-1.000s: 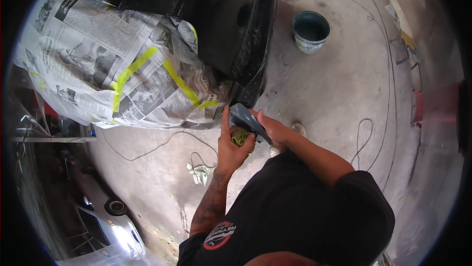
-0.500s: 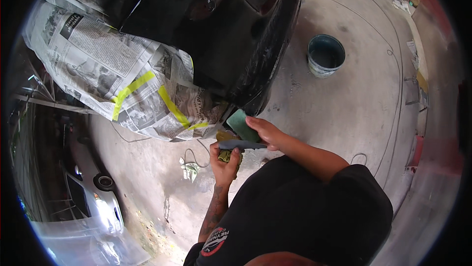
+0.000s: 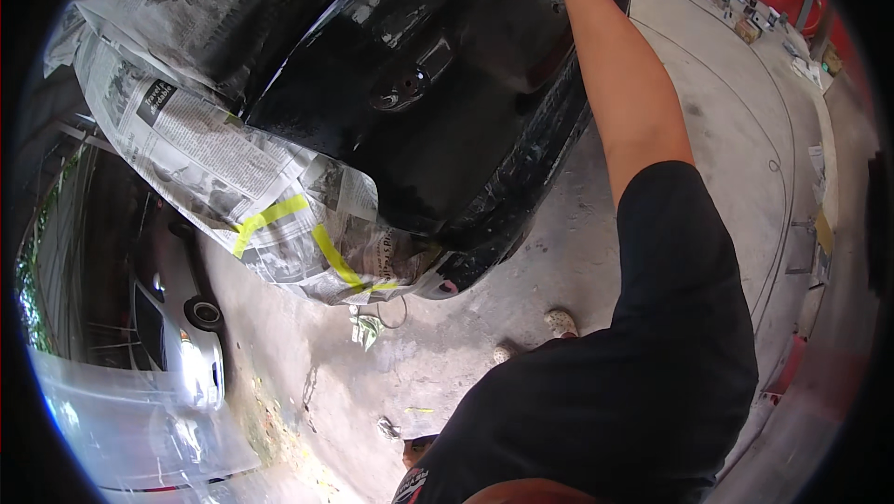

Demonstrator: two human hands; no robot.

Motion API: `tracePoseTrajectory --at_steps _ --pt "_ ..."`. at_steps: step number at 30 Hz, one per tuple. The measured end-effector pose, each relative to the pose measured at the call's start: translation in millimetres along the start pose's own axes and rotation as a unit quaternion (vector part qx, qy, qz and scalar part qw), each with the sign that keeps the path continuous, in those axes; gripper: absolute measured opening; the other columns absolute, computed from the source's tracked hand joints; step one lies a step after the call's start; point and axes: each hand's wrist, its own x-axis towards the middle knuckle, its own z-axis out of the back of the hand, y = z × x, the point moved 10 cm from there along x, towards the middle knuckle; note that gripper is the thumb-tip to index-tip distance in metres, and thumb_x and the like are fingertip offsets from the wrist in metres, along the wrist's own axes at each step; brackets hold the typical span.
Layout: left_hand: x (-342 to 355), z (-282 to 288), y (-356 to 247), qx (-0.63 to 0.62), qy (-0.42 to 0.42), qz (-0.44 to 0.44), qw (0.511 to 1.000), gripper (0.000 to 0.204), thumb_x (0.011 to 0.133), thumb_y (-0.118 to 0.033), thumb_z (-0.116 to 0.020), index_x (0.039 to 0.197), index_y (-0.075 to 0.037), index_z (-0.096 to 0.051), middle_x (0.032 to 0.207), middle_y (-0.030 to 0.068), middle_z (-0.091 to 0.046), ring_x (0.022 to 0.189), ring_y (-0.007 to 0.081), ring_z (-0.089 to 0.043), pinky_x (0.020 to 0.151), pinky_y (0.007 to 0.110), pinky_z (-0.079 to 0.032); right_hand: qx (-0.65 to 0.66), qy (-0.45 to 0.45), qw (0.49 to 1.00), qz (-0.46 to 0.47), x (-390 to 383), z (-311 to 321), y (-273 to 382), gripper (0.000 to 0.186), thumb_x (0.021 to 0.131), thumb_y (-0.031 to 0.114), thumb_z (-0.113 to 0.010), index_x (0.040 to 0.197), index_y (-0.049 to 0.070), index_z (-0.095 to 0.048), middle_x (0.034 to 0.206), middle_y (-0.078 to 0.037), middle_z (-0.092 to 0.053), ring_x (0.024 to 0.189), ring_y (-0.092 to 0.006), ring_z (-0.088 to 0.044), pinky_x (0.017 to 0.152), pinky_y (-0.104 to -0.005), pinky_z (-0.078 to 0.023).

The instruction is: The person wet-sands the surface of a car body panel using a sanding block while holding a cloth in the other hand.

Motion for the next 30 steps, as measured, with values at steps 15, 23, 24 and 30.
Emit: tracePoseTrajectory --at_steps 15,23,24,30 --pt "52.7 76.1 -116.9 -0.068 -0.04 -0.121 0.989 0.013 0.081 -0.002 -0.067 0.094 0.0 -0.065 0.069 0.0109 -0.071 0.053 0.0189 -0.067 0.053 0.034 -0.055 0.287 0.213 0.928 0.108 -367.1 35.0 271.5 0.05 0.078 -0.001 -0.066 0.126 0.011 -0.066 0.117 -0.007 -0.058 0.106 -0.0269 -0.055 0.089 -0.0416 -0.044" --pt "16.5 37.5 -31.7 -0.038 -0.012 -0.138 0.99 0.014 0.082 -0.004 -0.07 0.095 0.0 -0.066 0.069 0.0084 -0.068 0.056 0.0156 -0.063 0.05 0.033 -0.05 0.208 -0.016 0.971 -0.112 -308.9 51.6 56.9 0.046 0.086 -0.004 -0.058 0.13 0.007 -0.065 0.118 -0.015 -0.06 0.11 -0.0325 -0.06 0.096 -0.0398 -0.048" --pt "9.9 25.2 -9.6 -0.029 0.004 -0.116 0.993 0.014 0.082 -0.004 -0.07 0.095 0.0 -0.066 0.069 0.0084 -0.068 0.056 0.0155 -0.063 0.05 0.033 -0.05 0.214 -0.027 0.972 -0.094 -293.8 48.8 58.2 0.045 0.087 -0.003 -0.06 0.129 0.011 -0.067 0.119 -0.014 -0.06 0.109 -0.0331 -0.059 0.097 -0.0401 -0.048" --pt "-10.7 7.7 53.7 -0.03 0.048 0.013 0.998 0.015 0.082 -0.003 -0.07 0.096 0.0 -0.066 0.07 0.0083 -0.068 0.056 0.0153 -0.063 0.05 0.032 -0.049 0.211 0.007 0.977 -0.018 -363.5 23.4 189.0 0.06 0.075 -0.011 -0.061 0.127 0.016 -0.071 0.118 -0.01 -0.059 0.105 -0.0309 -0.056 0.092 -0.0395 -0.048"
